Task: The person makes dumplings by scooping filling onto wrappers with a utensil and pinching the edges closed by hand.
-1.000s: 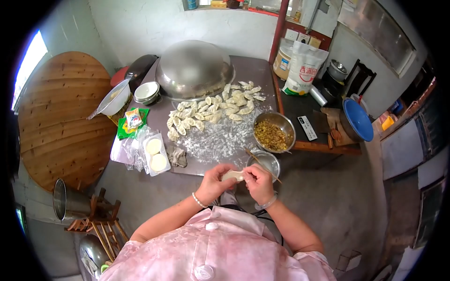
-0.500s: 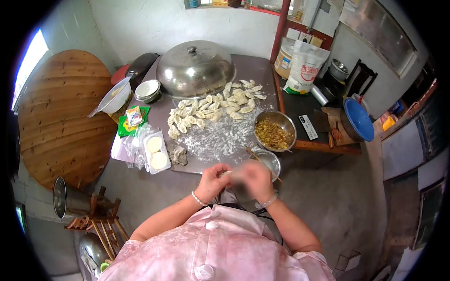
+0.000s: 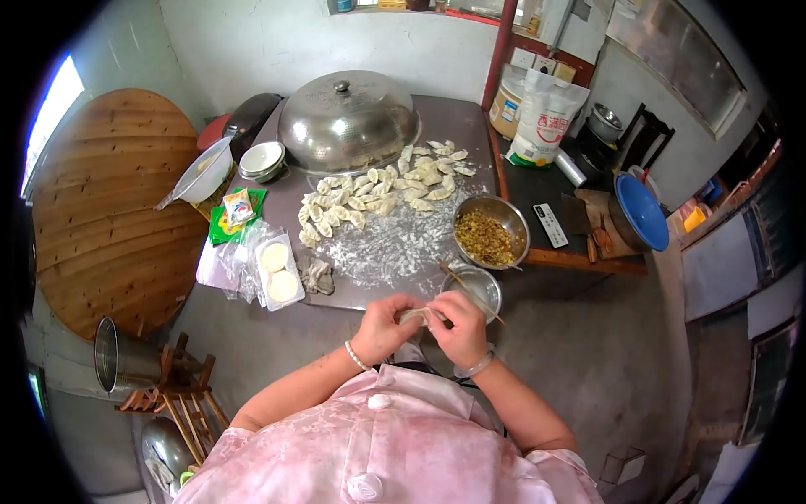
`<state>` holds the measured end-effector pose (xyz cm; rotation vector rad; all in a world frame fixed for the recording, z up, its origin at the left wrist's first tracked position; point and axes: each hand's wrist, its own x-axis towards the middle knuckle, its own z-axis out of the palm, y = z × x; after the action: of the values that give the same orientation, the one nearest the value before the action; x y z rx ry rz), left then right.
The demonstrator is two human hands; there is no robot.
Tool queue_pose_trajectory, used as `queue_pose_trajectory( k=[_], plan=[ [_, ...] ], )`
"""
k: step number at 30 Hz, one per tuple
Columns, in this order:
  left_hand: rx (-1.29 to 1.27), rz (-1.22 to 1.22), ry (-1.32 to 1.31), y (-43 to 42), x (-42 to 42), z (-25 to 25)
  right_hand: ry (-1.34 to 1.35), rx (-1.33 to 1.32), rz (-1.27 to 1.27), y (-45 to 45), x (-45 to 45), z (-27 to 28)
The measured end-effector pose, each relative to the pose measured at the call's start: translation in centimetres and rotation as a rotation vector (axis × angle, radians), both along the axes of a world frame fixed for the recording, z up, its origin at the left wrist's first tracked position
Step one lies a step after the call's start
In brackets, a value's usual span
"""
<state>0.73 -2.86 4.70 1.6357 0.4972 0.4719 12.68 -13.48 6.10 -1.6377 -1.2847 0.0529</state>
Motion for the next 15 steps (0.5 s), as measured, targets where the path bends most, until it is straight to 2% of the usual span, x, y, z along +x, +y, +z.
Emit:
queue_pose_trajectory(
  k=[1, 4, 7, 10, 15],
  plan=[
    [0.009, -0.028, 0.066, 0.0, -0.1, 0.4, -0.058, 0.001, -0.025, 0.0, -0.1, 0.2],
    [0.032, -0.035, -0.023, -0.3, 0.4, -0.6, -0.193, 0.023, -0.077, -0.1, 0.5, -0.5],
    [-0.064, -0.037, -0.023, -0.4, 0.5, -0.6, -0.013, -0.032, -0.077, -0.1, 0.7, -0.9],
    [-0.055, -0.051, 0.033, 0.0, 0.5, -1.2, 0.21, -0.072, -0.044, -0.2, 0.3, -0.2],
    [-0.159, -0.009, -0.184, -0.3, 0.4, 0.4, 0.156, -0.037, 0.069, 0.0, 0.4, 0.1]
  ],
)
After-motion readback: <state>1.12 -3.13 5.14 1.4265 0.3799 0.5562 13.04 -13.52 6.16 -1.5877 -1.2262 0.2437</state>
